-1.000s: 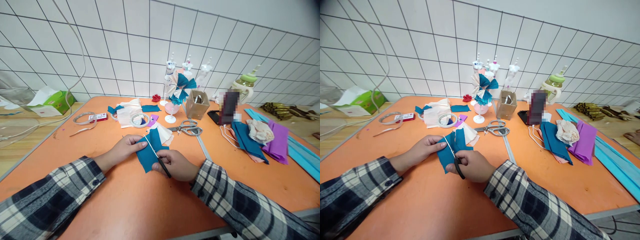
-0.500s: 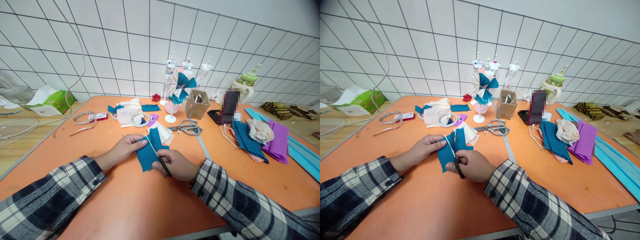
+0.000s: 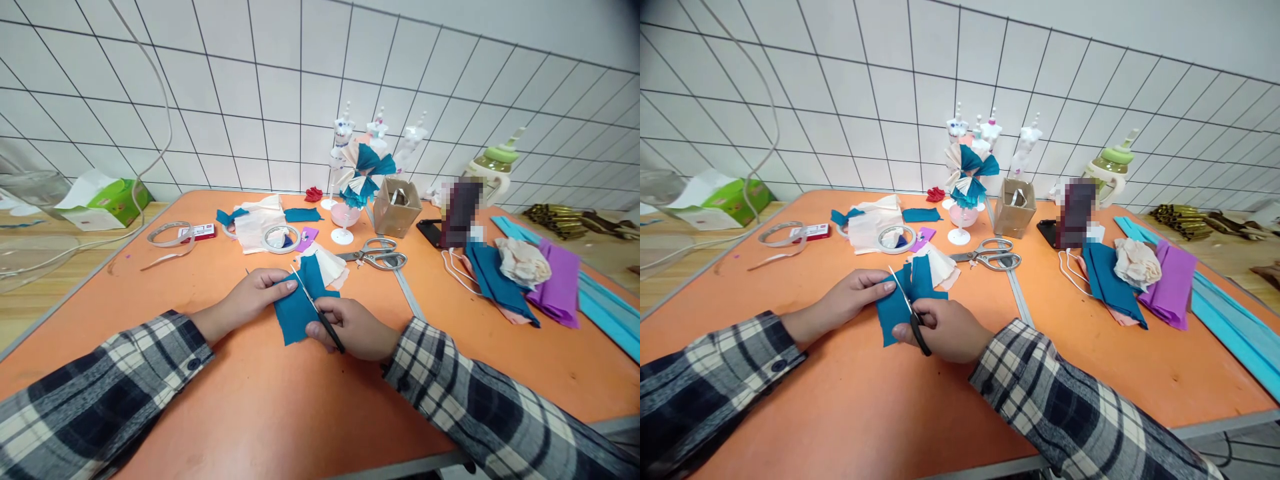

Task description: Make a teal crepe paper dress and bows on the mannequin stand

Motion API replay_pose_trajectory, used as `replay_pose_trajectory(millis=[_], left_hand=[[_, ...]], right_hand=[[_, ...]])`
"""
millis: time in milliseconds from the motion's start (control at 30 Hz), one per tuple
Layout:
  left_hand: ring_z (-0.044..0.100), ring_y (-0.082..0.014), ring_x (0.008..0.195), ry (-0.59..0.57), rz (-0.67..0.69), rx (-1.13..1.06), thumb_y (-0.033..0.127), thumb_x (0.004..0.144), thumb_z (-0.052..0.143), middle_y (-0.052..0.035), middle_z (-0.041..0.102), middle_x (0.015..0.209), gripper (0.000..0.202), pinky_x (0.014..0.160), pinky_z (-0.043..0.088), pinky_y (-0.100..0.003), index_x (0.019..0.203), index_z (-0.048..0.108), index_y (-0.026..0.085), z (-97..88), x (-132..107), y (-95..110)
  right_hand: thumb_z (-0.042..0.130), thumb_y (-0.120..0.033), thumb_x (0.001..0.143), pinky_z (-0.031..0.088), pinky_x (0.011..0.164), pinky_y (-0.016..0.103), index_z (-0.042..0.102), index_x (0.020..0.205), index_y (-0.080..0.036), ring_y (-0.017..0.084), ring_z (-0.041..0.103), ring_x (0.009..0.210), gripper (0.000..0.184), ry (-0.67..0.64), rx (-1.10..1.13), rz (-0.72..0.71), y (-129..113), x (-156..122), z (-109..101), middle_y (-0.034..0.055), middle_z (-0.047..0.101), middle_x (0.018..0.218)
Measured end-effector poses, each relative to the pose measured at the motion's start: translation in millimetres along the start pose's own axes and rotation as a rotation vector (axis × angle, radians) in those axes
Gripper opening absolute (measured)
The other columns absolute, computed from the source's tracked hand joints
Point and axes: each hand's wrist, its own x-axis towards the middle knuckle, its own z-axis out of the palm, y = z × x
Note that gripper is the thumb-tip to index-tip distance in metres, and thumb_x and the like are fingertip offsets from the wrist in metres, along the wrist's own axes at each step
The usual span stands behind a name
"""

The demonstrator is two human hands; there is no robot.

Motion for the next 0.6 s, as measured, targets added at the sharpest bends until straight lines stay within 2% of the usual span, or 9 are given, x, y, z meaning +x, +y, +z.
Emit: replay_pose_trajectory(millis=[300,433,600], left_hand=[[0.05,-0.0107,0.059,0.0,-0.015,0.024,0.054,0.083,0.065,0.0013,0.062,0.065,0.043,0.054,0.041,-0.02,0.07,0.065,0.013,0.1,0.5,-4.1],[0.051,-0.0112,0.06,-0.002,-0.012,0.037,0.054,0.085,0.064,0.0003,0.063,0.068,0.043,0.055,0.042,-0.021,0.073,0.066,0.012,-0.3,0.6,-5.7],[0.052,-0.012,0.063,-0.013,0.003,0.061,0.053,0.086,0.062,-0.0005,0.064,0.069,0.044,0.059,0.043,-0.022,0.074,0.067,0.012,-1.1,1.2,-4.5]], right_hand=[[0.062,-0.053,0.084,0.029,0.05,0.024,0.052,0.079,-0.02,0.01,0.041,0.054,0.035,0.001,0.026,0.015,1.9,1.5,-0.6,-0.0053,0.046,0.058],[0.059,-0.053,0.086,0.032,0.052,0.024,0.053,0.081,-0.02,0.011,0.045,0.056,0.033,-0.01,0.04,0.001,1.7,1.2,-0.1,-0.0047,0.048,0.06],[0.061,-0.053,0.085,0.028,0.051,0.024,0.052,0.078,-0.021,0.01,0.041,0.055,0.034,0.01,0.003,0.007,0.9,1.5,0.2,-0.0051,0.047,0.059]])
